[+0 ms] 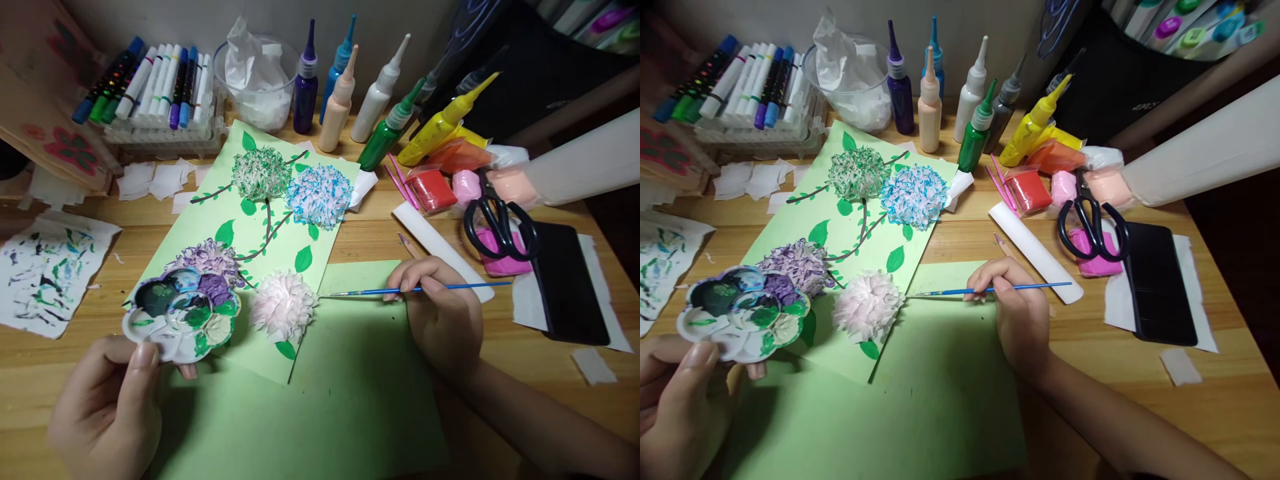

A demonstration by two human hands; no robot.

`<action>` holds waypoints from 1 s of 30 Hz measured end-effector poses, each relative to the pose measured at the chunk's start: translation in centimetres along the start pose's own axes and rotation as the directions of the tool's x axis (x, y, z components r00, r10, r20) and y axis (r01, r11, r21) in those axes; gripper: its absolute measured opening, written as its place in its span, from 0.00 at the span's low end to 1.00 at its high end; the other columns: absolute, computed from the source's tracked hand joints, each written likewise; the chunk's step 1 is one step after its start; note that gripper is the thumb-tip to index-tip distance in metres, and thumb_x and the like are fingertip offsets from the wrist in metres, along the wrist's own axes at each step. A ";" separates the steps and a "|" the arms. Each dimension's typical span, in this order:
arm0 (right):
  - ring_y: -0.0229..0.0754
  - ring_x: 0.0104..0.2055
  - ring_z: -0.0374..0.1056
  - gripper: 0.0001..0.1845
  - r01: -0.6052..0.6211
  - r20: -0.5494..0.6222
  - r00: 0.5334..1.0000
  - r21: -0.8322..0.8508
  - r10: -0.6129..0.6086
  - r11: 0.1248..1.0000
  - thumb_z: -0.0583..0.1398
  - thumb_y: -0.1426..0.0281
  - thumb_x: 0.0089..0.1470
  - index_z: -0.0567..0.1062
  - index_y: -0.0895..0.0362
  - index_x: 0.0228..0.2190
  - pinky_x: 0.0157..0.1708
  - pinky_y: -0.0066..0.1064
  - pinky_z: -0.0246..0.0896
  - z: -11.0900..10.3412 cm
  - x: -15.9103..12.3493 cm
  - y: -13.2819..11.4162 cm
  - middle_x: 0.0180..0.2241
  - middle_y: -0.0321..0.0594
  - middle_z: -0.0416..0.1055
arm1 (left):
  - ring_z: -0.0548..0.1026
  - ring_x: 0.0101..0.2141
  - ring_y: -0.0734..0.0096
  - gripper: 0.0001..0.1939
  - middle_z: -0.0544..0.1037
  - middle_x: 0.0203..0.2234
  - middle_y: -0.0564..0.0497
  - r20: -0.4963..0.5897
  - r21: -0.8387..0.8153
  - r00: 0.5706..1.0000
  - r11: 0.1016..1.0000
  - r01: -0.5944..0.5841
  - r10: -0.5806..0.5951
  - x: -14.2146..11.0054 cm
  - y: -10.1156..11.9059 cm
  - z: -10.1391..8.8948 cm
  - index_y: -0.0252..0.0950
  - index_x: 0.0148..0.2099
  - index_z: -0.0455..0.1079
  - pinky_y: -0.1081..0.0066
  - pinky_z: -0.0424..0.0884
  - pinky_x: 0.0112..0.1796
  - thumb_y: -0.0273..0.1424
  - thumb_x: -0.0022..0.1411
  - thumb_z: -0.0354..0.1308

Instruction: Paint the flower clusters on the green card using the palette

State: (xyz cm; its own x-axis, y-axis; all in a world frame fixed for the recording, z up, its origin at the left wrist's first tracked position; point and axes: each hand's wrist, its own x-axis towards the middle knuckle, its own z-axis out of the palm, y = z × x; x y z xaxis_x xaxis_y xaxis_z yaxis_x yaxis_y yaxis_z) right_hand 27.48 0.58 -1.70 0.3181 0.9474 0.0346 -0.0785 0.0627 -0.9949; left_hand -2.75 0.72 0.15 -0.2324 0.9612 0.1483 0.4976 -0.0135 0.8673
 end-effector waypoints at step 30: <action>0.44 0.42 0.72 0.14 0.838 0.669 0.476 -0.149 -0.571 0.525 0.49 0.73 0.62 0.70 0.55 0.46 0.38 0.36 0.67 1.8 -3.7 -0.2 0.39 0.45 0.76 | 0.71 0.23 0.76 0.11 0.69 0.21 0.56 0.282 -0.159 0.933 0.970 -0.183 0.223 -1.2 0.5 1.4 0.38 0.30 0.60 0.74 0.67 0.28 0.31 0.67 0.47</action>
State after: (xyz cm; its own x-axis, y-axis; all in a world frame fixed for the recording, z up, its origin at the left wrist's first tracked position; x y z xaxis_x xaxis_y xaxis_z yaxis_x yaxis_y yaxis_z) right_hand 24.57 -2.36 -1.46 -0.4358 0.6254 0.6472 0.3665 0.7801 -0.5071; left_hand -1.06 -0.08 -0.31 0.1296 0.9717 0.1973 0.3923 -0.2330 0.8898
